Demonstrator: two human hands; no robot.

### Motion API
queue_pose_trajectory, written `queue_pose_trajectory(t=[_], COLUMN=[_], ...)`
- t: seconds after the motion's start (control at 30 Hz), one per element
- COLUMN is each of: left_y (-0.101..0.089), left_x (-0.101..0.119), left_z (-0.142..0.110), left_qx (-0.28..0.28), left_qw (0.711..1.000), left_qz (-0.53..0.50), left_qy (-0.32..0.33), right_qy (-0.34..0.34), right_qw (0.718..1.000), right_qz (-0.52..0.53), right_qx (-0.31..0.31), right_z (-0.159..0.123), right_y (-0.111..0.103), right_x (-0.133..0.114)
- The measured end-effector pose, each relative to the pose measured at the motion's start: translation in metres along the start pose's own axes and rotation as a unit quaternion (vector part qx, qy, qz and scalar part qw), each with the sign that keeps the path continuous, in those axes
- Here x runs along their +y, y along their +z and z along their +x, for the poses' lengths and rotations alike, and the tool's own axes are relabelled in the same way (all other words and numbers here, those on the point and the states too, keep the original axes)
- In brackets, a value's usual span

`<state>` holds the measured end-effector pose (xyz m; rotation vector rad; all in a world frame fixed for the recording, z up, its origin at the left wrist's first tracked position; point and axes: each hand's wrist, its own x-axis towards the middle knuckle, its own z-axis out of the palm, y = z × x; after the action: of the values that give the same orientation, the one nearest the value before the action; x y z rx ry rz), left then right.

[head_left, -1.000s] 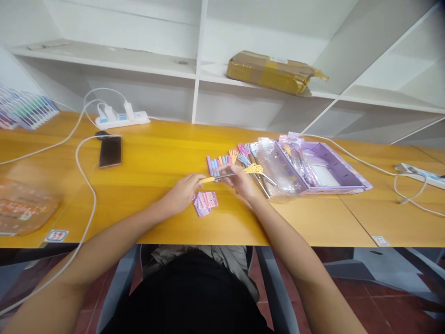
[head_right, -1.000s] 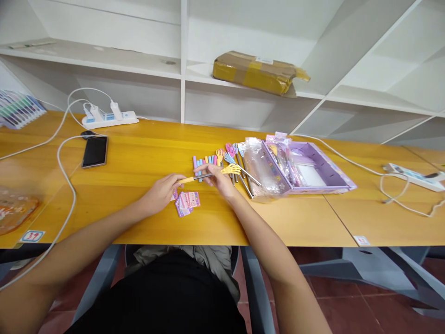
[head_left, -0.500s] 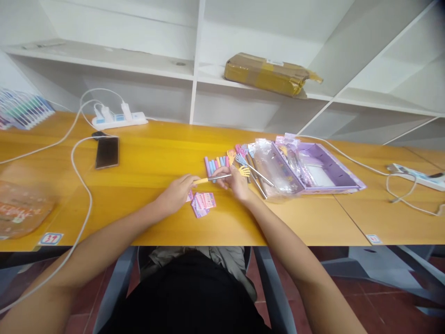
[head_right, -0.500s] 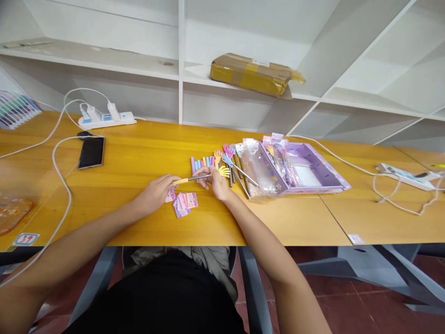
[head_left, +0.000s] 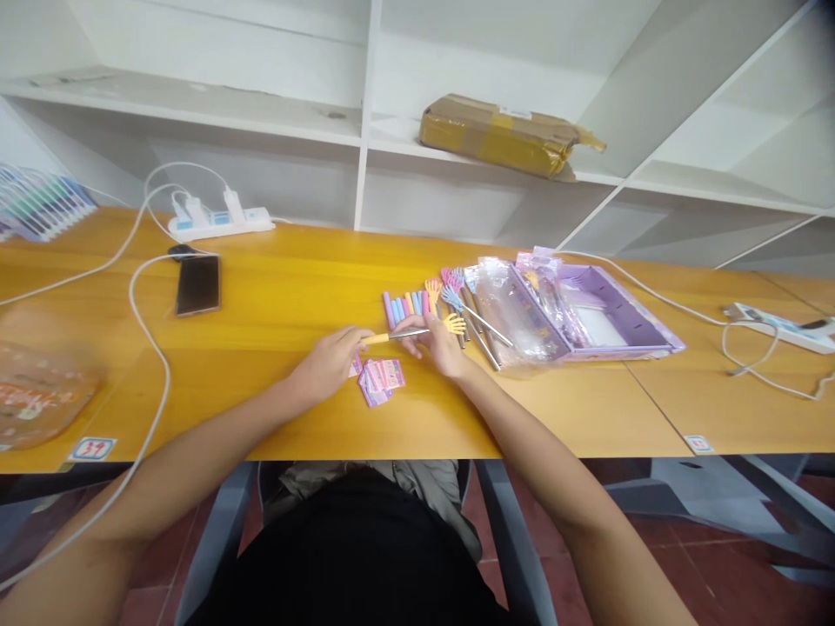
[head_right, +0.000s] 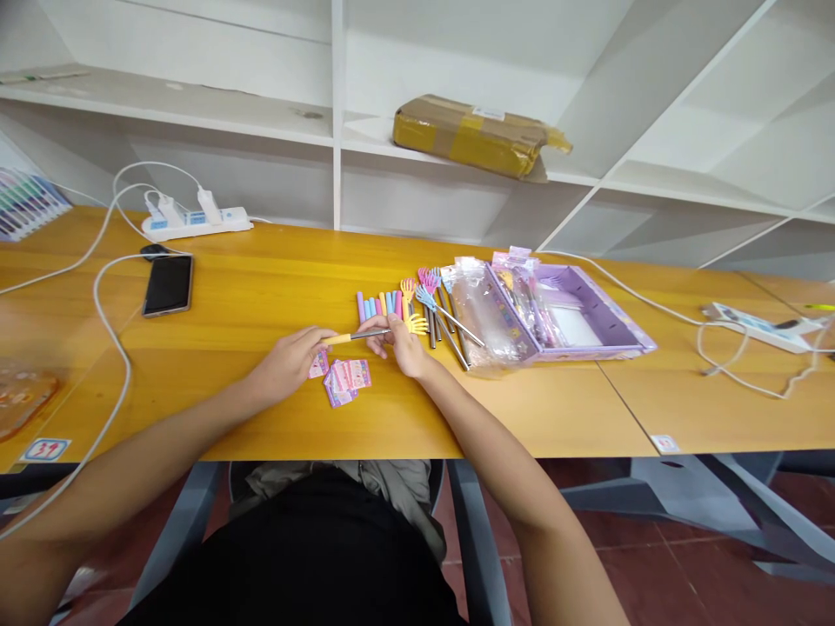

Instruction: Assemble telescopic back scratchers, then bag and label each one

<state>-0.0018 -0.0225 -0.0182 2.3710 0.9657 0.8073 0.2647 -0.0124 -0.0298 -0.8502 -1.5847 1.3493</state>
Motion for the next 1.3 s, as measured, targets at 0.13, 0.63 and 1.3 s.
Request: queue_pose_trajectory(t=[0.13,0.63,1.3], left_y=[0.003,0.005,-0.009], left_x=[0.000,0.006,0.010], left_z=[-0.002,-0.004,0.010], left_qx=[-0.007,0.029,0.019], left_qw=[1.000,1.000,0.992], left_qz=[-0.007,0.001,0.006], left_qy=[0.004,0.000,-0.123], right_qy=[-0.003,-0.003,0.116], right_qw=[1.000,0.999,0.938], right_qz=[-0.006,-0.031,-0.235], right_qx=[0.002,-0.012,-0.227], right_z=[-0.001,-0.002,-0.045], right_y=[0.002,0.005,-0.034], right_x=[0.000,0.000,-0.119])
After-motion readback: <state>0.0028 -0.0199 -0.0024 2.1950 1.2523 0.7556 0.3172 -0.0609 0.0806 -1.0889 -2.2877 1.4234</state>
